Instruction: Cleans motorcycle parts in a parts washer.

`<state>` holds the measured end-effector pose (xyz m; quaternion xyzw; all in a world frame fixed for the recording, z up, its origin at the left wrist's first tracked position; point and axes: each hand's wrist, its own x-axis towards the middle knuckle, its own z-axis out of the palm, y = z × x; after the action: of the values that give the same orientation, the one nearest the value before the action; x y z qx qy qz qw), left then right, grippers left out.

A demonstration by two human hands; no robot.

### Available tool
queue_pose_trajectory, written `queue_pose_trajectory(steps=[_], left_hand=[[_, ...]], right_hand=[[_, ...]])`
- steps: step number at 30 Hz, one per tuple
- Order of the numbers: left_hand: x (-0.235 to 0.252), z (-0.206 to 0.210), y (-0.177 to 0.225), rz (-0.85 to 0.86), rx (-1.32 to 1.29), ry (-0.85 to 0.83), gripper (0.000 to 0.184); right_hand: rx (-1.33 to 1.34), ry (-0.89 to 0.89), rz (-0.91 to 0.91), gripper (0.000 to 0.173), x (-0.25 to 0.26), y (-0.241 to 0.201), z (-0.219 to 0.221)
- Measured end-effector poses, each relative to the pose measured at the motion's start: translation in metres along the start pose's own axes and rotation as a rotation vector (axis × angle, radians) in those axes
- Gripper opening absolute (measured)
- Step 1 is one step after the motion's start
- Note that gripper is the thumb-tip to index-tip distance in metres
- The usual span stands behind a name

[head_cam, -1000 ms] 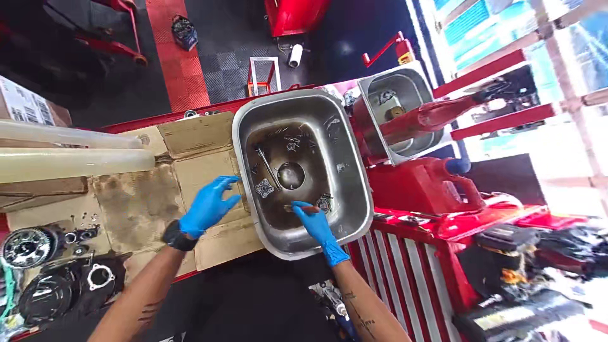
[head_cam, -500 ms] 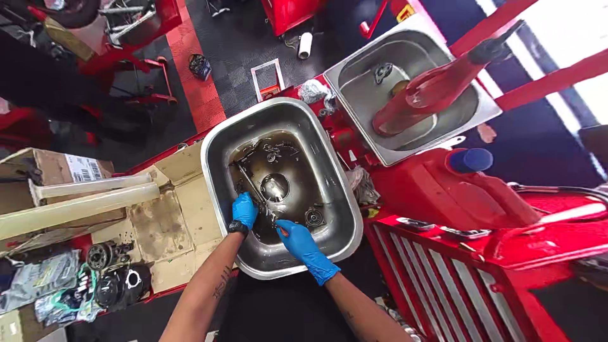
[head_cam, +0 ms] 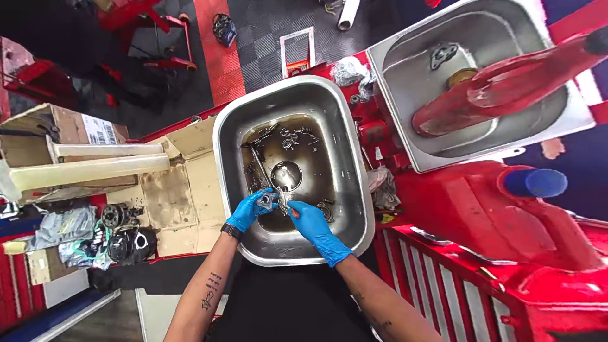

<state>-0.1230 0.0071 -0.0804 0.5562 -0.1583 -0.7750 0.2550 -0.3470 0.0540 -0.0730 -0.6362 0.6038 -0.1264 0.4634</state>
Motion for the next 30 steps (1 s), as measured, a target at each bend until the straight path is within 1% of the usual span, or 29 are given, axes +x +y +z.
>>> queue_pose_trajectory(steps=[3,5,7,8,9,11,12,14,16,17,19,20,23,25,27,29,30], left_hand=[[0.0,0.002,-0.006,-0.008,-0.125,0.013,0.043],[0.0,0.001,-0.009,-0.01,-0.108,0.029,0.042],[0.001,0.002,-0.01,-0.012,-0.065,0.025,0.042],[0.001,0.003,-0.01,-0.021,-0.045,0.029,0.043],[0.001,0.003,-0.01,-0.031,-0.027,0.043,0.043],[0.001,0.008,-0.01,-0.04,-0.017,0.084,0.044],[0.001,0.014,-0.012,-0.029,-0.019,0.109,0.044],[0.003,0.032,-0.018,0.044,-0.049,0.164,0.044],[0.007,0.039,-0.019,0.106,-0.106,0.232,0.046],[0.008,0.038,-0.018,0.11,-0.131,0.252,0.047],[0.004,0.037,-0.021,0.065,-0.183,0.285,0.051],[0.004,0.039,-0.022,0.052,-0.212,0.293,0.054],[0.007,0.033,-0.019,0.121,-0.286,0.266,0.056],[0.005,0.029,-0.014,0.104,-0.293,0.27,0.054],[0.001,0.03,-0.017,0.085,-0.267,0.278,0.05],[0.003,0.026,-0.022,0.123,-0.221,0.279,0.047],[0.005,0.019,-0.02,0.138,-0.195,0.286,0.043]], right_hand=[[-0.04,-0.015,-0.06,0.031,-0.001,0.001,0.004],[-0.103,-0.012,-0.102,0.033,0.0,0.004,0.009],[-0.116,-0.108,-0.101,0.035,0.001,0.006,0.01],[-0.048,-0.105,-0.103,0.034,-0.002,0.007,0.008],[0.095,-0.051,-0.095,0.032,-0.005,0.006,0.004],[0.438,0.138,-0.081,0.028,-0.004,-0.004,-0.005],[0.566,0.219,-0.063,0.027,0.0,-0.015,-0.007],[0.658,0.307,-0.041,0.026,0.008,-0.033,0.006],[0.616,0.288,-0.09,0.026,0.007,-0.034,0.02],[0.593,0.282,-0.091,0.025,0.006,-0.031,0.019],[0.605,0.277,-0.015,0.024,0.007,-0.028,0.013],[0.627,0.265,0.011,0.024,0.007,-0.032,0.012],[0.62,0.203,-0.055,0.024,-0.005,-0.036,0.026],[0.6,0.263,-0.03,0.024,0.001,-0.026,0.025],[0.636,0.302,-0.041,0.023,0.008,-0.035,0.024],[0.606,0.21,-0.08,0.023,0.003,-0.04,0.031],[0.524,0.146,-0.062,0.024,-0.001,-0.034,0.033]])
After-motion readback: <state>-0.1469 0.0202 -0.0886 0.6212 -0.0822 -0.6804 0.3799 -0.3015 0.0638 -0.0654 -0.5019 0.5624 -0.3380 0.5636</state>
